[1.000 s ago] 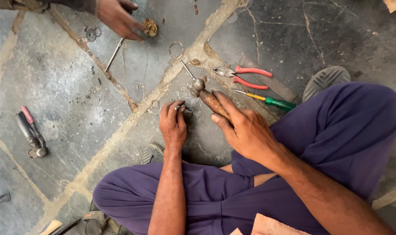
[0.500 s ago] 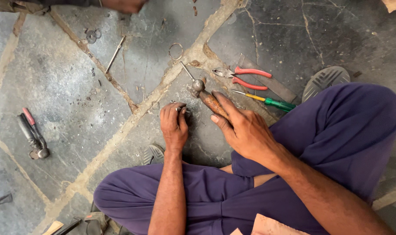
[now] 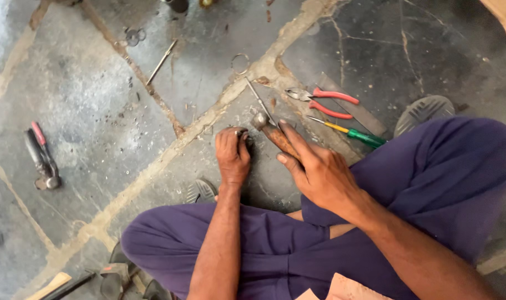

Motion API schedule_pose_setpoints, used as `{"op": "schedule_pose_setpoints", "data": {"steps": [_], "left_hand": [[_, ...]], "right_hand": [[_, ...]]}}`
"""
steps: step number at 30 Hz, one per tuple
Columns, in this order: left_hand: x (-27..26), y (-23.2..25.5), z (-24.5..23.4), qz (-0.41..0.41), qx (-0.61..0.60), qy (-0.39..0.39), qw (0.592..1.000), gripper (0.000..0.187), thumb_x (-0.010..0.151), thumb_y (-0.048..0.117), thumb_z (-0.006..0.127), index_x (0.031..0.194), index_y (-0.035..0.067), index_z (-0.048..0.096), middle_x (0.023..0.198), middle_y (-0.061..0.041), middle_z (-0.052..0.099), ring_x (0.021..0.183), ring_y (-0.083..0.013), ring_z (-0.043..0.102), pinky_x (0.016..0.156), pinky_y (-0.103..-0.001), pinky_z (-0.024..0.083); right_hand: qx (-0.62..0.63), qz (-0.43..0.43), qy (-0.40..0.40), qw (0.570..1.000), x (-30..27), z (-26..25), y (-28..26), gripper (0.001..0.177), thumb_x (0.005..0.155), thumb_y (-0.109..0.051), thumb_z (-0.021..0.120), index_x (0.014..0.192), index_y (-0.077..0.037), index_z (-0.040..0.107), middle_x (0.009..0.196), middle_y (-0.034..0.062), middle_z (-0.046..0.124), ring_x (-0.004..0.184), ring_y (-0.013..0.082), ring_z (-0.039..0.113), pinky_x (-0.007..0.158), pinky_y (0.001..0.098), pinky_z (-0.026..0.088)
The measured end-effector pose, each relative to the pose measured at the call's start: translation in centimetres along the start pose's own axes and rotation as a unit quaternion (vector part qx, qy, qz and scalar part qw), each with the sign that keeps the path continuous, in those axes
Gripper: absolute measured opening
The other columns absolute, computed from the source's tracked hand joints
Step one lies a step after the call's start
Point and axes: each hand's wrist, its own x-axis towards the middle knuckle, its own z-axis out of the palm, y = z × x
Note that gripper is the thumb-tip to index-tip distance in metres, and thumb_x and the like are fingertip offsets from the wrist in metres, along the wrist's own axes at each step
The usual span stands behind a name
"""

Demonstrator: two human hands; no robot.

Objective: The person sits on the floor and uses a hammer to repeatedly strike a small cylindrical metal part. They occasionally pause to inspect the part and reposition it. A second person's hand briefly enters the frame to hand over a tool.

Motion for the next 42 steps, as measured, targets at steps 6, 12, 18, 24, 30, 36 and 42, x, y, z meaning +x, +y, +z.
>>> {"op": "schedule_pose_setpoints", "data": {"steps": [6,12,18,24,30,36,42], "left_hand": [[-0.2,-0.8,0.5,0.029,-0.018,0.028,0.999,0.023,0.087,-0.004,0.066,0.109,0.000,0.062,0.109,-0.018,0.065,0.108,-0.0403,0.060,0.097,-0.048,0.050],[-0.6,-0.9,0.5,0.008,-0.034,0.026,0.999,0.023,0.089,-0.004,0.070,0.110,0.003,0.064,0.108,-0.014,0.067,0.105,-0.0385,0.061,0.095,-0.046,0.051],[-0.7,-1.4,0.8,0.013,-0.021,0.034,0.999,0.025,0.087,-0.004,0.068,0.110,0.002,0.061,0.110,-0.017,0.065,0.108,-0.0405,0.059,0.096,-0.047,0.051],[-1.2,-1.4,0.5,0.002,-0.030,0.022,0.999,0.024,0.088,-0.003,0.068,0.111,0.002,0.063,0.110,-0.015,0.066,0.107,-0.0397,0.060,0.096,-0.046,0.051],[-0.6,-0.9,0.5,0.004,-0.021,0.029,0.999,0.026,0.088,-0.005,0.066,0.113,0.002,0.063,0.110,-0.015,0.066,0.105,-0.0393,0.060,0.094,-0.046,0.051],[-0.7,-1.0,0.3,0.000,-0.022,0.016,1.000,0.020,0.090,-0.004,0.066,0.109,0.003,0.063,0.107,-0.016,0.066,0.103,-0.0398,0.059,0.093,-0.047,0.050],[-0.9,-0.4,0.1,0.000,-0.011,0.031,0.999,0.013,0.094,0.002,0.066,0.107,0.002,0.063,0.106,-0.017,0.065,0.103,-0.0399,0.059,0.092,-0.047,0.049]], "right_hand": [[-0.028,-0.129,0.064,0.989,-0.4,-0.6,-3.4,0.065,0.096,-0.019,0.070,0.154,-0.006,0.044,0.122,0.0261,0.071,0.094,0.0398,0.074,0.074,0.0422,0.057],[-0.025,-0.160,0.109,0.981,1.1,0.8,-4.8,0.062,0.101,-0.016,0.067,0.156,-0.005,0.041,0.130,0.0265,0.068,0.105,0.0403,0.074,0.083,0.0407,0.059],[-0.087,-0.030,-0.047,0.995,2.0,2.1,-4.6,0.064,0.096,-0.021,0.071,0.154,-0.011,0.047,0.100,0.0248,0.073,0.083,0.0454,0.071,0.067,0.0488,0.054],[0.005,-0.167,0.125,0.978,0.7,2.2,-4.8,0.057,0.111,-0.023,0.059,0.161,-0.010,0.035,0.122,0.0282,0.069,0.099,0.0421,0.075,0.078,0.0436,0.059],[-0.089,-0.029,-0.015,0.995,1.6,2.7,-3.1,0.066,0.095,-0.023,0.073,0.155,-0.012,0.046,0.090,0.0249,0.073,0.077,0.0445,0.071,0.064,0.0483,0.054],[-0.028,-0.096,0.073,0.992,1.1,3.0,-3.0,0.064,0.099,-0.027,0.065,0.155,-0.008,0.042,0.102,0.0254,0.074,0.084,0.0441,0.072,0.067,0.0491,0.056],[-0.047,0.005,-0.001,0.999,1.4,3.4,-1.1,0.060,0.098,-0.031,0.064,0.150,-0.007,0.048,0.091,0.0284,0.071,0.080,0.0485,0.070,0.065,0.0534,0.053]]}}
